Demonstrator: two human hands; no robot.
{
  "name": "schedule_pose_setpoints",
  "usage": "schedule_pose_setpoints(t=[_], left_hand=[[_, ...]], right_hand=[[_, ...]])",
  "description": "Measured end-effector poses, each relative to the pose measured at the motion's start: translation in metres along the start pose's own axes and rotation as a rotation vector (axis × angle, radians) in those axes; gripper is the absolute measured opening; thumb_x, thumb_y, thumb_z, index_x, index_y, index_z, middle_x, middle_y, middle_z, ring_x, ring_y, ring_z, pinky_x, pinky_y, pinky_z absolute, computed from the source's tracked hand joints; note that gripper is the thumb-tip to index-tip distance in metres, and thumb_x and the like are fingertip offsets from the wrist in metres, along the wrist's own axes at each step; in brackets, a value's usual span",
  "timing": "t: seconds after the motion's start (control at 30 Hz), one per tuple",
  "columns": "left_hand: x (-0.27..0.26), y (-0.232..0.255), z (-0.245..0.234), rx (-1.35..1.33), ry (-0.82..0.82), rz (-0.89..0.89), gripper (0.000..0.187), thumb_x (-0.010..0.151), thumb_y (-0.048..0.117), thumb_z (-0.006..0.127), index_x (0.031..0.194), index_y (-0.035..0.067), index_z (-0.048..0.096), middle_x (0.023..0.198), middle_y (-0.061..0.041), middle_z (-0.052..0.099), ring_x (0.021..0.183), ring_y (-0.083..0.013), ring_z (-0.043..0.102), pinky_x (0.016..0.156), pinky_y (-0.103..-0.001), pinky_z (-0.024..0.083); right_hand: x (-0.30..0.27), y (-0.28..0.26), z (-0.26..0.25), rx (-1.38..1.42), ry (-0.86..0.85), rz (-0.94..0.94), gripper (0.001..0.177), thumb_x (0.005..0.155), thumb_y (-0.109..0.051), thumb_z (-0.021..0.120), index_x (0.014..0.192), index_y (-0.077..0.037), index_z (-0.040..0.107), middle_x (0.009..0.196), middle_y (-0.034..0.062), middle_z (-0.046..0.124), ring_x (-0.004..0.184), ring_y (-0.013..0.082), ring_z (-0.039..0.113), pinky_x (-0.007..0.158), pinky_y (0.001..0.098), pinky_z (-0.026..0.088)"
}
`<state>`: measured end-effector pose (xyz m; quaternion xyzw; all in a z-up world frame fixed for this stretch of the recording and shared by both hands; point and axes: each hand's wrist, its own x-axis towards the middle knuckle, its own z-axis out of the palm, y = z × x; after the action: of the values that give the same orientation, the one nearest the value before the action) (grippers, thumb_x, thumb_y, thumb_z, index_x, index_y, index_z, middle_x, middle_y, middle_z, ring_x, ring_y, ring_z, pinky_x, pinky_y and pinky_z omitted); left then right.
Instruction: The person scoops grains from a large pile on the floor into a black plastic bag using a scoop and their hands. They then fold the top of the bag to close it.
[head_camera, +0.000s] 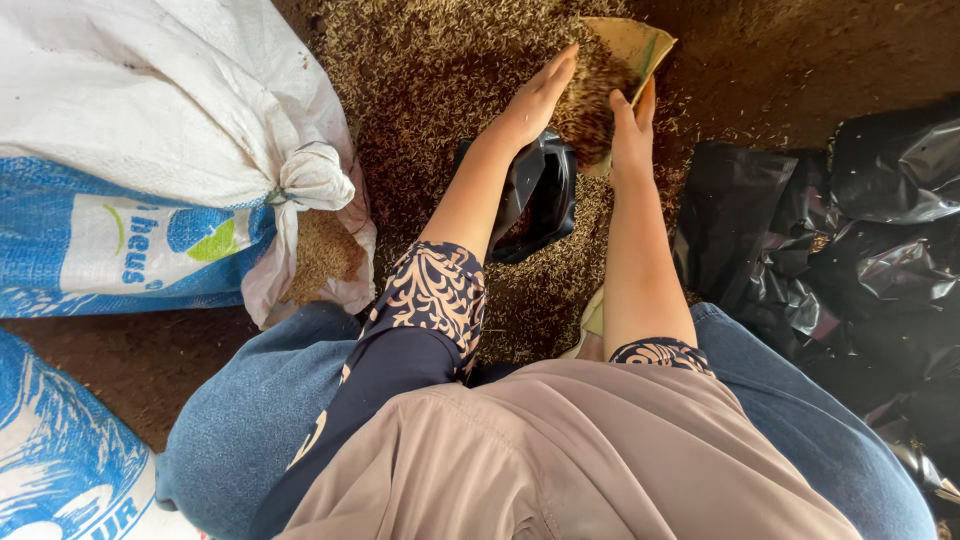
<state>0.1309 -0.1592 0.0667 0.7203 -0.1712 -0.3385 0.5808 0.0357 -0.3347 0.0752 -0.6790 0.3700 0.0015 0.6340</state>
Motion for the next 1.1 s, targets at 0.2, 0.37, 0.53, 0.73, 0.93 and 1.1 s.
schedule_pose_setpoints(t=[0.2, 0.37, 0.53, 0.73, 0.93, 1.1], left_hand=[[-0.050, 0.064, -0.049, 0.192, 0.099, -0.105, 0.087, 0.090, 0.072, 0.055, 0.157, 0.019, 0.040, 0.166, -0.014, 0.034, 0.154, -0.0341, 0.030, 0.121, -0.051, 0.030], [-0.094, 0.105, -0.070, 0.475, -0.125, -0.247, 0.105, 0.070, 0.071, 0.077, 0.156, 0.022, 0.039, 0.163, -0.015, 0.035, 0.150, -0.0363, 0.036, 0.117, -0.054, 0.036], [-0.126, 0.118, -0.059, 0.758, -0.188, -0.350, 0.111, 0.064, 0.061, 0.086, 0.157, 0.025, 0.036, 0.160, -0.015, 0.036, 0.144, -0.0381, 0.040, 0.116, -0.058, 0.033], [-0.155, 0.076, -0.050, 0.769, 0.136, -0.278, 0.037, 0.086, 0.019, 0.070, 0.123, 0.017, 0.068, 0.119, -0.009, 0.068, 0.109, -0.0280, 0.068, 0.090, -0.045, 0.057], [-0.162, 0.042, -0.040, 0.569, 0.453, -0.013, 0.022, 0.102, 0.025, 0.065, 0.096, 0.005, 0.068, 0.081, -0.011, 0.068, 0.070, -0.0294, 0.066, 0.064, -0.043, 0.052], [-0.162, 0.056, -0.022, 0.586, 0.452, 0.141, 0.025, 0.105, 0.023, 0.059, 0.088, 0.005, 0.063, 0.073, -0.010, 0.065, 0.063, -0.0263, 0.061, 0.058, -0.040, 0.050]], right_hand=[[0.001, 0.006, -0.010, 0.009, 0.059, 0.071, 0.083, 0.096, -0.045, 0.063, 0.164, -0.028, 0.019, 0.169, 0.0096, 0.029, 0.156, 0.0331, 0.025, 0.122, 0.0591, 0.025], [-0.018, -0.013, -0.018, 0.061, 0.103, 0.078, 0.081, 0.096, -0.046, 0.061, 0.164, -0.029, 0.020, 0.168, 0.0093, 0.036, 0.156, 0.0338, 0.025, 0.121, 0.0613, 0.024], [-0.058, -0.070, -0.041, 0.041, 0.143, 0.142, 0.079, 0.094, -0.048, 0.056, 0.161, -0.035, 0.017, 0.167, 0.0057, 0.026, 0.154, 0.0344, 0.021, 0.118, 0.0637, 0.024], [-0.128, -0.121, -0.070, -0.209, 0.036, 0.262, 0.074, 0.094, -0.055, 0.049, 0.162, -0.035, 0.026, 0.169, 0.0060, 0.027, 0.154, 0.0344, 0.026, 0.116, 0.0666, 0.025], [-0.175, -0.108, -0.076, -0.213, -0.152, 0.210, 0.080, 0.089, -0.058, 0.058, 0.157, -0.020, 0.041, 0.160, 0.0142, 0.042, 0.147, 0.0318, 0.043, 0.116, 0.0448, 0.039], [-0.199, -0.100, -0.051, -0.386, -0.118, 0.371, 0.080, 0.094, -0.062, 0.054, 0.158, -0.017, 0.041, 0.155, 0.0211, 0.046, 0.137, 0.0350, 0.051, 0.107, 0.0475, 0.046]])
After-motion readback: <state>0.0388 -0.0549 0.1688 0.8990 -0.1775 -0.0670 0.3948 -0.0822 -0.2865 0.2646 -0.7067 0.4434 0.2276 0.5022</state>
